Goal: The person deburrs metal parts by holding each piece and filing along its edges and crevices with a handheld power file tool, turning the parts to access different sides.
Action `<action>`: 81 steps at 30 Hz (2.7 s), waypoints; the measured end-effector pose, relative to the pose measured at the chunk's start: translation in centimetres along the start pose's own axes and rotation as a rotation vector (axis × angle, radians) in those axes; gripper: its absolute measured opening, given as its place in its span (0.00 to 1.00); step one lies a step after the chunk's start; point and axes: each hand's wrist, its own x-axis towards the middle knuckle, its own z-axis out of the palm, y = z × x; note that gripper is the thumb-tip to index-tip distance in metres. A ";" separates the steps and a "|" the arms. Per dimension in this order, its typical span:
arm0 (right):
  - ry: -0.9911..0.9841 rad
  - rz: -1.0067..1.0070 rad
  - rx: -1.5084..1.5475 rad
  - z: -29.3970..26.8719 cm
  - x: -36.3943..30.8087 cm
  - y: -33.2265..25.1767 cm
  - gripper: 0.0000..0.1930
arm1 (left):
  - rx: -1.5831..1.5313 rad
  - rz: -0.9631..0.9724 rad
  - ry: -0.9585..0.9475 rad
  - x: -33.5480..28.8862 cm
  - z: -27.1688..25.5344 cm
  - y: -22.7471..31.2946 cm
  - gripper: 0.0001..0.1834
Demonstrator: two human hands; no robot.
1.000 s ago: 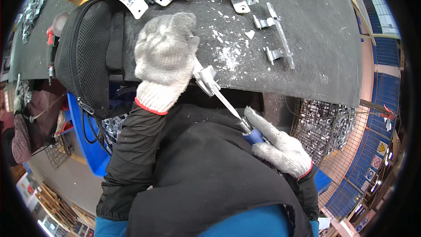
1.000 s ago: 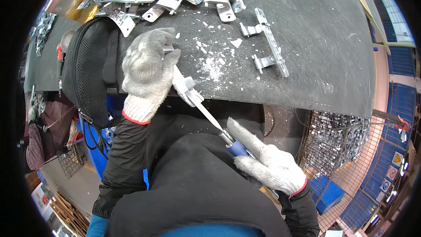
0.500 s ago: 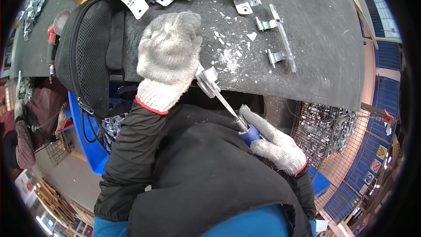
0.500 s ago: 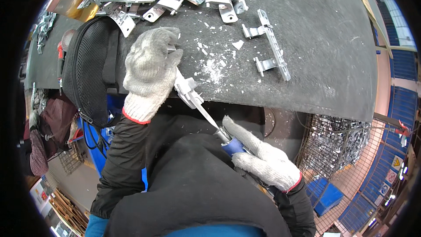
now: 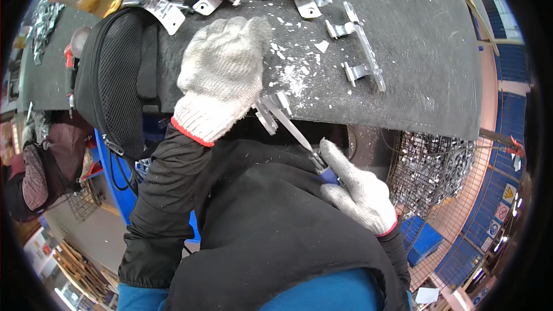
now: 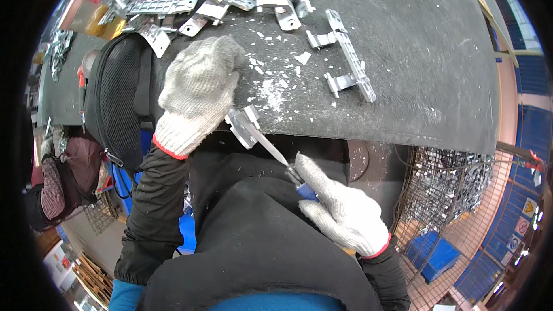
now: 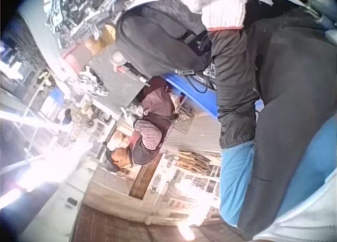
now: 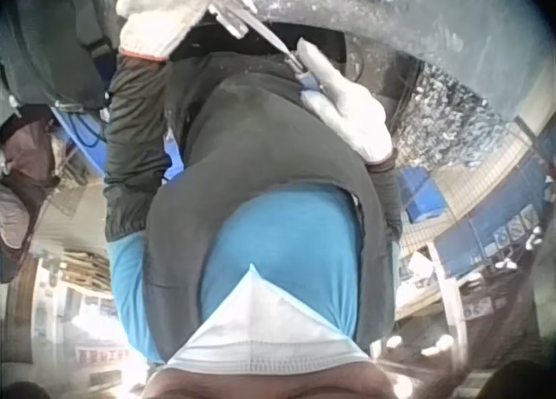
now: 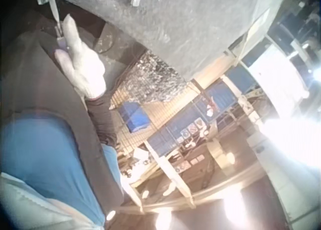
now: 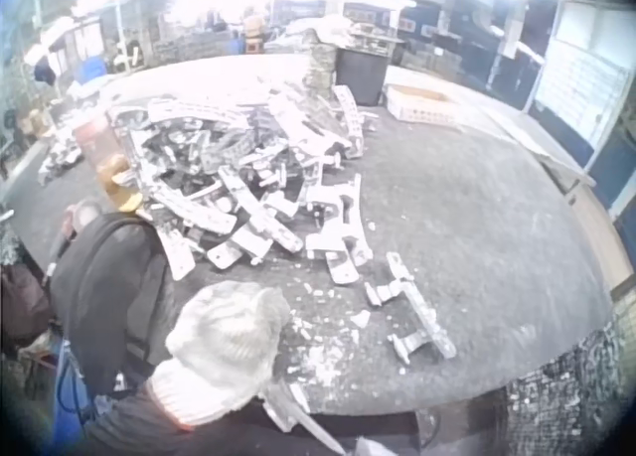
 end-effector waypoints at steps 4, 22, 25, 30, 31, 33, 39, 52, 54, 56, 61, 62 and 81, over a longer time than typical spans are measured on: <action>0.109 0.027 -0.262 2.4 1.0 1.7 0.37 | 0.031 -0.070 -0.111 0.2 -0.2 0.2 0.11; 0.399 0.009 -0.416 4.1 0.7 2.3 0.28 | 0.022 -0.041 -0.087 0.4 -0.4 1.4 0.12; 0.305 0.094 -0.362 3.5 0.7 0.5 0.30 | -0.007 -0.041 -0.085 0.9 -0.6 1.8 0.12; 0.406 0.106 -0.431 4.6 0.8 -0.1 0.31 | -0.100 -0.116 -0.093 1.0 -0.9 2.1 0.12; 0.377 0.122 -0.547 4.8 0.6 0.2 0.37 | -0.031 -0.087 -0.109 1.0 -1.0 2.1 0.12; 0.397 0.180 -0.578 5.1 0.5 -0.5 0.37 | 0.027 -0.048 -0.117 1.5 -0.8 2.2 0.12; 0.376 0.312 -0.449 5.1 -0.4 -0.8 0.40 | -0.125 -0.131 -0.270 4.3 -2.4 2.8 0.25; 0.273 0.196 -0.131 4.3 0.0 0.7 0.41 | -1.260 -1.177 -0.167 -1.1 -3.6 6.3 0.22; 0.253 0.168 -0.132 4.3 0.1 0.8 0.41 | -1.306 -1.180 -0.174 -1.2 -3.3 6.3 0.19; 0.228 0.147 -0.134 4.4 -0.1 0.7 0.41 | -1.355 -1.191 -0.186 -1.0 -3.1 6.3 0.17; 0.361 0.206 -0.306 4.3 -0.5 1.4 0.40 | -1.237 -1.215 -0.145 -0.9 -3.0 7.3 0.13; 0.360 0.233 -0.271 4.2 -0.5 1.5 0.40 | -1.227 -1.209 -0.111 -0.9 -2.7 7.4 0.15; 0.407 0.158 0.095 1.6 -5.2 0.3 0.39 | -1.488 -0.964 -0.391 -3.7 -7.7 9.7 0.21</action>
